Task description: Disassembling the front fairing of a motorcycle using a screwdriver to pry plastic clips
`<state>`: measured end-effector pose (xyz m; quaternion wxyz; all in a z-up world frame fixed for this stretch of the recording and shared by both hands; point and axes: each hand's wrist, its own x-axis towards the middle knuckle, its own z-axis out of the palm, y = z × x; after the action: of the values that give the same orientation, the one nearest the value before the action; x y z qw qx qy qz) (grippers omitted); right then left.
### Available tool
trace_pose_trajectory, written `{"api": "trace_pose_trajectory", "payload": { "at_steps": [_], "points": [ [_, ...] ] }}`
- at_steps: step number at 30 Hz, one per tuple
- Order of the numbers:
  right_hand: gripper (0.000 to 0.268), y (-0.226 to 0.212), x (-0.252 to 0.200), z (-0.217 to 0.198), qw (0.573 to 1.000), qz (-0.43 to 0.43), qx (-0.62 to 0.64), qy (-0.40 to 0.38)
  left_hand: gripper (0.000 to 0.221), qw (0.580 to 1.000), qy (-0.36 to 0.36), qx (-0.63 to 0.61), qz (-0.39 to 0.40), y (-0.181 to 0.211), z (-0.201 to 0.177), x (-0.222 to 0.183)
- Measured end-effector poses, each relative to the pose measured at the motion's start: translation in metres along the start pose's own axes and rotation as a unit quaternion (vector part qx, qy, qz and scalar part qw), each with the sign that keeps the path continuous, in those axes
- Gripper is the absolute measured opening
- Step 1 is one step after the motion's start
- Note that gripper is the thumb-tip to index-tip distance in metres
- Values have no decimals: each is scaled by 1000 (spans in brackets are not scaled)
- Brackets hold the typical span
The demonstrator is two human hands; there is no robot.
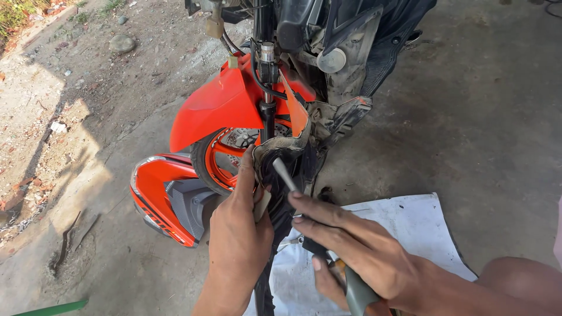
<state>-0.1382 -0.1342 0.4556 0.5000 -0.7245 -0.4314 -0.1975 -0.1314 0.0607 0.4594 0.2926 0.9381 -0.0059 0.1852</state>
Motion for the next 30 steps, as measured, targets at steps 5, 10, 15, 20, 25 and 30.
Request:
{"api": "trace_pose_trajectory", "payload": {
  "at_steps": [5,10,15,20,25,30],
  "points": [
    [39,9,3,-4,998,-15,33,-45,81,999,-24,-26,-3,7,0,2],
    [51,6,9,-13,991,79,65,-82,76,999,-39,-22,-20,8,2,2],
    [40,14,9,-9,987,-31,-89,-133,81,998,-54,-14,-40,8,2,7],
    [26,14,3,-4,982,-34,-106,-149,92,995,-86,36,-32,10,8,7],
    [27,17,6,-6,982,-44,-87,-159,94,993,-98,53,-40,9,7,8],
    [25,15,1,-7,975,-69,-113,-176,103,986,-135,89,-38,2,11,6]
  ]
}}
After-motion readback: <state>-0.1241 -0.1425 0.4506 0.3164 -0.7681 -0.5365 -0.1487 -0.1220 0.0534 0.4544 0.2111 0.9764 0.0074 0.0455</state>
